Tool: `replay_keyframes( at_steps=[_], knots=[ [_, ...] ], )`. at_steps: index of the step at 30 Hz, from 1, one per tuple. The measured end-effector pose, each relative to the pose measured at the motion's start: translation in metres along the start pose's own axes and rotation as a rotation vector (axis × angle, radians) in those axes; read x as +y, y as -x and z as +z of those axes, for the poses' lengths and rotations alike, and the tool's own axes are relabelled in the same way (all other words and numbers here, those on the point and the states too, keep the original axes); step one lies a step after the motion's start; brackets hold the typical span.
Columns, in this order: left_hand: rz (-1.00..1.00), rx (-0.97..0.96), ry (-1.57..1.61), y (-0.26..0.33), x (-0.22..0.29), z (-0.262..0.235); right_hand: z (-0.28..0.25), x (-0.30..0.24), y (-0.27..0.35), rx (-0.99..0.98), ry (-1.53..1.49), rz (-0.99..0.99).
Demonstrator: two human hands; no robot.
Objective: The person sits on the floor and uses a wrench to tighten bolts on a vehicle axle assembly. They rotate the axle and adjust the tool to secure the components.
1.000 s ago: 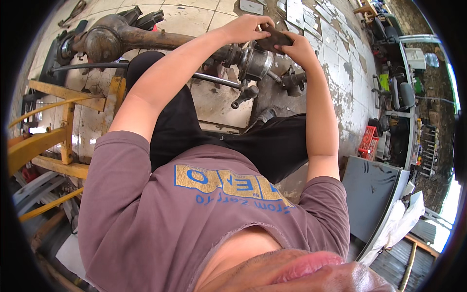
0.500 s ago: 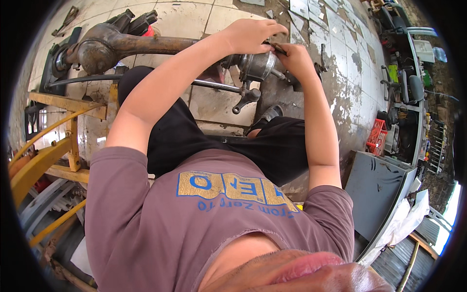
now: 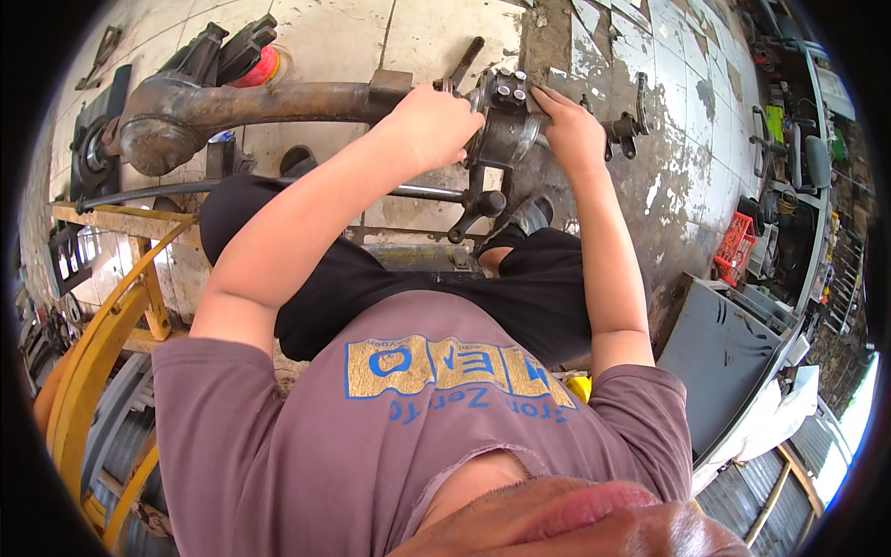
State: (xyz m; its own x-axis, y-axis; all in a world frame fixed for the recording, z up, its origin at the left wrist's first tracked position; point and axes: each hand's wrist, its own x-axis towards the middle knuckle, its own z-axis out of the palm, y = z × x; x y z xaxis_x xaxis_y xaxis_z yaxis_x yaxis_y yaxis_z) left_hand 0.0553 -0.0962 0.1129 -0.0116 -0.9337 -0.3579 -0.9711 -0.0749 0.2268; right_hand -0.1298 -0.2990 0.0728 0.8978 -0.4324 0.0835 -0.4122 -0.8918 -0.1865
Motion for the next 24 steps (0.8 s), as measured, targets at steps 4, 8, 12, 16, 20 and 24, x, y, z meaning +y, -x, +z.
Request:
replay_keyframes(
  at_steps=[4, 8, 12, 16, 20, 24],
  knots=[
    [-0.029, 0.002, -0.026, 0.0, -0.006, 0.012, -0.006, 0.001, -0.009, 0.021, 0.073, -0.039],
    [-0.033, -0.01, -0.026, 0.0, -0.013, 0.022, -0.006, -0.017, -0.006, -0.093, 0.086, -0.021],
    [-0.022, 0.004, -0.017, -0.001, -0.015, 0.022, -0.007, 0.004, -0.018, 0.026, 0.111, 0.022],
    [-0.015, 0.021, -0.02, 0.002, -0.018, 0.028, -0.007, -0.013, -0.015, 0.095, 0.022, -0.148],
    [0.011, 0.022, -0.026, 0.006, -0.012, 0.019, 0.003, -0.005, -0.008, 0.017, -0.056, 0.051],
    [0.078, 0.076, -0.049, 0.014, 0.001, 0.02, -0.008, -0.031, -0.002, -0.064, -0.104, 0.085]
  ],
)
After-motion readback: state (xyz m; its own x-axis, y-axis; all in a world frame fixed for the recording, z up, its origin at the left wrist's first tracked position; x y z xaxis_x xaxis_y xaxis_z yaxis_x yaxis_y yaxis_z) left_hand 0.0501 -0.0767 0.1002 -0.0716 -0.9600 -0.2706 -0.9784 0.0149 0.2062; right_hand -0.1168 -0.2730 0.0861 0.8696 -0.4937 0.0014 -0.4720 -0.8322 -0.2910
